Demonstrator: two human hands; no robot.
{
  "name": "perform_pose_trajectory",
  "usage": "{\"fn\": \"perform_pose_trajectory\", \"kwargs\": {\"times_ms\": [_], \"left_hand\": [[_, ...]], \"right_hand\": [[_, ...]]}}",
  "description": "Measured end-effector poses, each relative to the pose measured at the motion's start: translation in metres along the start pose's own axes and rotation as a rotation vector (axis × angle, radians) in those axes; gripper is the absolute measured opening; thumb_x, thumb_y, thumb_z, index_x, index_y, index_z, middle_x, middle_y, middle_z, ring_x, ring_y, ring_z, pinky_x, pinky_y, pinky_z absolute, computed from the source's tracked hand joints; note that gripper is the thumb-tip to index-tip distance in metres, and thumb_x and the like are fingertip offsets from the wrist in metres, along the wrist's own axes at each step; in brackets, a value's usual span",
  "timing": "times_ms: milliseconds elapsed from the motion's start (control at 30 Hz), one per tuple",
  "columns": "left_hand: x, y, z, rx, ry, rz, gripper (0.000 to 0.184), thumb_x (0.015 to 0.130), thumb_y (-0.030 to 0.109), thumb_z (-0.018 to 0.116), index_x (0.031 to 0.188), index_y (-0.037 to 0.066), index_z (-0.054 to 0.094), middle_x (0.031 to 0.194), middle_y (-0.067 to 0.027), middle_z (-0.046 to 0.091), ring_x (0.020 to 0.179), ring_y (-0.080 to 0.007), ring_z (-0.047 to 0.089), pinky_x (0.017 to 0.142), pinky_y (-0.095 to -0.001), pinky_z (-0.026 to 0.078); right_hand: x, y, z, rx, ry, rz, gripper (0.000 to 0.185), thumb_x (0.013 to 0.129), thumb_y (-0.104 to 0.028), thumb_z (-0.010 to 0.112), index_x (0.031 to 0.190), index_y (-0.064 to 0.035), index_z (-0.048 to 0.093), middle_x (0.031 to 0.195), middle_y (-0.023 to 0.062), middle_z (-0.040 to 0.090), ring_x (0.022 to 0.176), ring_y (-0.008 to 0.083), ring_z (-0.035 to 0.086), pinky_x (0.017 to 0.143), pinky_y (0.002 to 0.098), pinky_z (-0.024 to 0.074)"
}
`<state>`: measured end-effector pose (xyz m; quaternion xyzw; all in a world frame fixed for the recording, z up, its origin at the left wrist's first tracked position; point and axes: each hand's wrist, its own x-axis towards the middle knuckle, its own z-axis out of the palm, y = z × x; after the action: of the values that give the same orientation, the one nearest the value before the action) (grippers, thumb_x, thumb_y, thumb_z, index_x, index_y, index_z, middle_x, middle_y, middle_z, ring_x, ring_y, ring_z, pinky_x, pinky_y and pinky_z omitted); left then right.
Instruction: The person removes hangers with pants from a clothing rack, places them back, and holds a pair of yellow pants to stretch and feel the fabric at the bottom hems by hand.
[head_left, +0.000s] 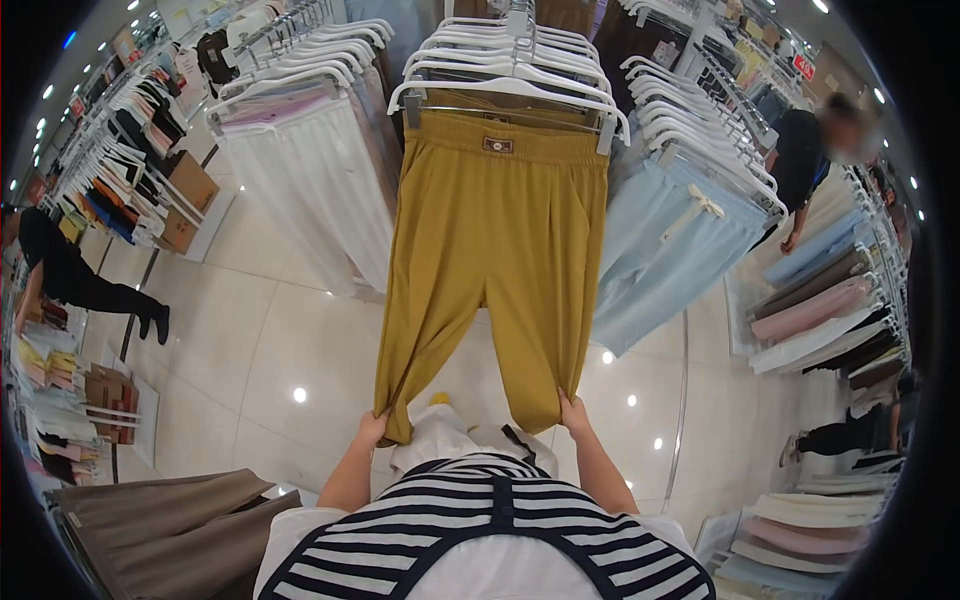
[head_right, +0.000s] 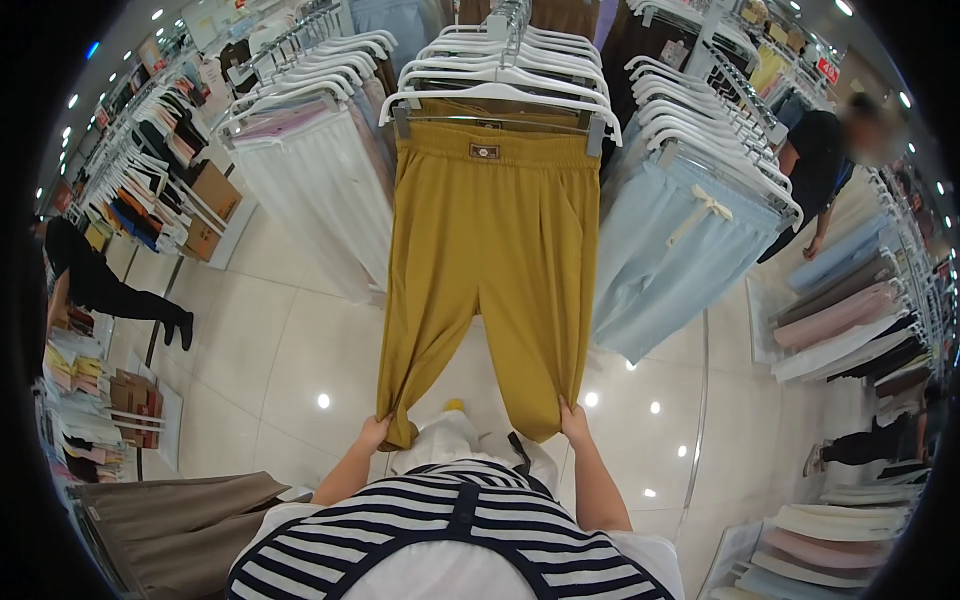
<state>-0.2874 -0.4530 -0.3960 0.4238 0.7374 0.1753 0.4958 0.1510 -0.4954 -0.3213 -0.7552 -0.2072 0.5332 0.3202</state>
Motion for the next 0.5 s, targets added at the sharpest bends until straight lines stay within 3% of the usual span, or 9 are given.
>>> {"fn": "perform_pose_trajectory", "kwargs": {"times_ms": [67, 500], "left_hand": [[-0.001, 0.0, -0.001, -0.003, 0.003, 0.003, 0.044, 0.082, 0.034, 0.056, 0.093, -0.008, 0.059, 0.084, -0.0214, 0.063, 0.08, -0.0283, 0.061, 0.071, -0.0348, 0.045], [-0.012, 0.01, -0.005, -0.006, 0.008, -0.007, 0.044, 0.081, 0.034, 0.058, 0.092, -0.009, 0.06, 0.083, -0.0208, 0.063, 0.08, -0.0275, 0.061, 0.07, -0.0338, 0.045]], "right_hand": [[0.008, 0.012, 0.001, 0.012, -0.011, -0.176, 0.048, 0.09, -0.037, 0.045, 0.111, 0.0059, 0.052, 0.095, 0.0138, 0.061, 0.088, 0.0195, 0.058, 0.076, 0.0288, 0.0442], [0.019, 0.041, -0.004, -0.162, 0.082, -0.239, 0.045, 0.089, -0.036, 0.046, 0.1, 0.0064, 0.057, 0.086, 0.0196, 0.063, 0.082, 0.0252, 0.06, 0.072, 0.0326, 0.0451]]}}
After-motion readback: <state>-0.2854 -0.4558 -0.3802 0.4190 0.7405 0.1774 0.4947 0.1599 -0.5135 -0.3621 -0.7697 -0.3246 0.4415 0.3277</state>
